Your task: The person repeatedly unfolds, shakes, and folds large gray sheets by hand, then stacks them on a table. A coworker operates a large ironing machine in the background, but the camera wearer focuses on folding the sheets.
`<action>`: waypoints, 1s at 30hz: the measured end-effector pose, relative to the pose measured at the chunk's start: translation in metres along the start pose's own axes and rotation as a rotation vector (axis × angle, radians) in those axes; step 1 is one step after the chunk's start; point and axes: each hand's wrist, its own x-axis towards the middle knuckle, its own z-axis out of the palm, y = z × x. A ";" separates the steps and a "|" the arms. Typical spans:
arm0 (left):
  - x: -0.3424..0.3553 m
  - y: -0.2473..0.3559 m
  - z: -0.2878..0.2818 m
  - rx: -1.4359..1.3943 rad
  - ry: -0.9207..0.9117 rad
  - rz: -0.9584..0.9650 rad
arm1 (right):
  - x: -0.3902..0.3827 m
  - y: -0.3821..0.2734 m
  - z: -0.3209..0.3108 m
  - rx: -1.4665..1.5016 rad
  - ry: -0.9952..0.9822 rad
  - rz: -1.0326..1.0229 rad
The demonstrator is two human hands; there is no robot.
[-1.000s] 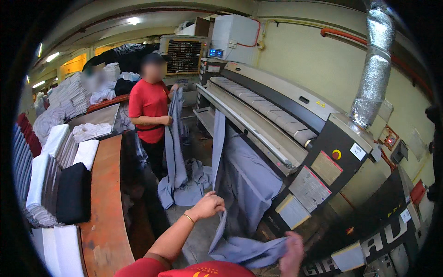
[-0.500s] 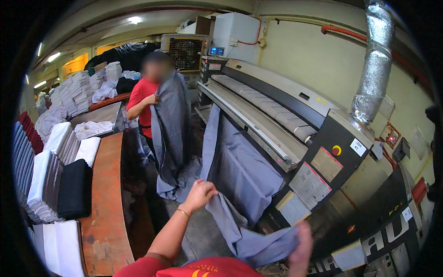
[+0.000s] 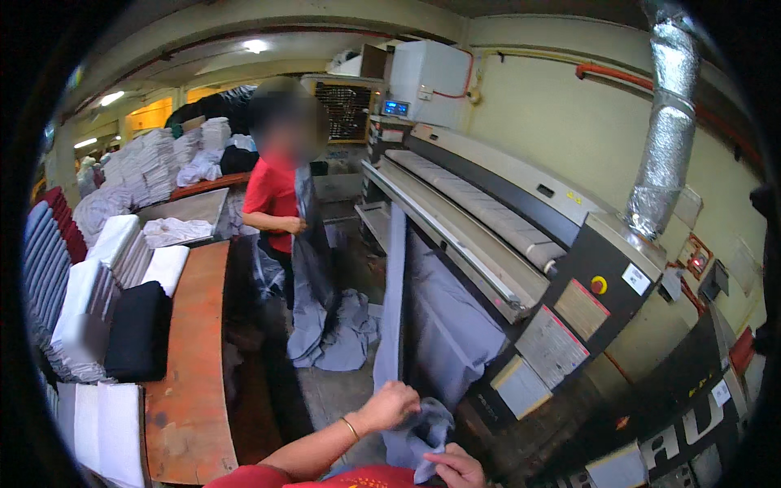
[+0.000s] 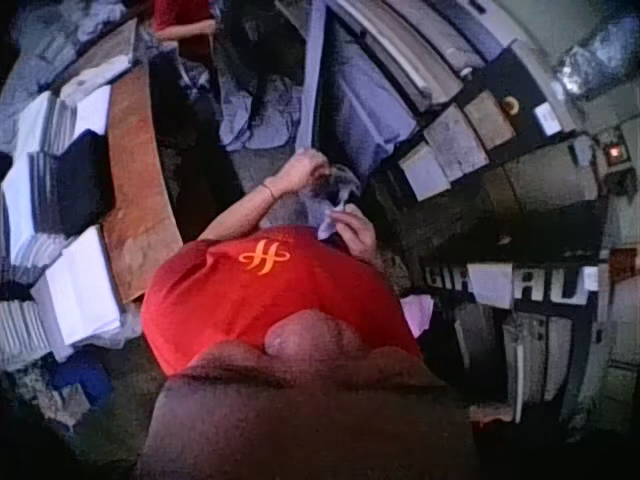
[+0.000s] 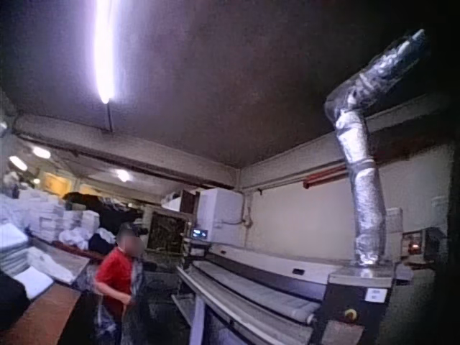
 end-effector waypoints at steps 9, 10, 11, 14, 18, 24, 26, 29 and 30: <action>-0.038 0.015 -0.005 0.049 -0.144 -0.078 | -0.010 0.056 0.018 -0.474 0.130 -0.221; -0.041 0.016 -0.010 0.051 -0.148 -0.071 | -0.004 0.048 0.017 -0.486 0.159 -0.238; -0.043 0.018 -0.014 0.051 -0.152 -0.062 | 0.001 0.041 0.018 -0.501 0.191 -0.254; -0.045 0.025 -0.017 0.007 -0.146 -0.043 | 0.000 0.034 0.024 -0.616 0.273 -0.274; -0.048 0.027 -0.016 0.005 -0.156 0.032 | 0.004 0.046 0.022 -0.432 0.185 -0.227; -0.053 0.001 -0.011 0.010 -0.201 0.123 | 0.012 0.082 0.041 -0.188 0.282 0.176; -0.037 0.022 -0.016 -0.082 -0.216 0.210 | 0.005 0.092 0.036 -0.108 0.437 0.161; -0.023 0.034 -0.025 -0.123 -0.303 0.314 | -0.005 0.071 0.027 -0.110 0.543 0.154; -0.016 0.035 -0.030 -0.118 -0.337 0.348 | -0.007 0.060 0.027 0.015 0.542 0.239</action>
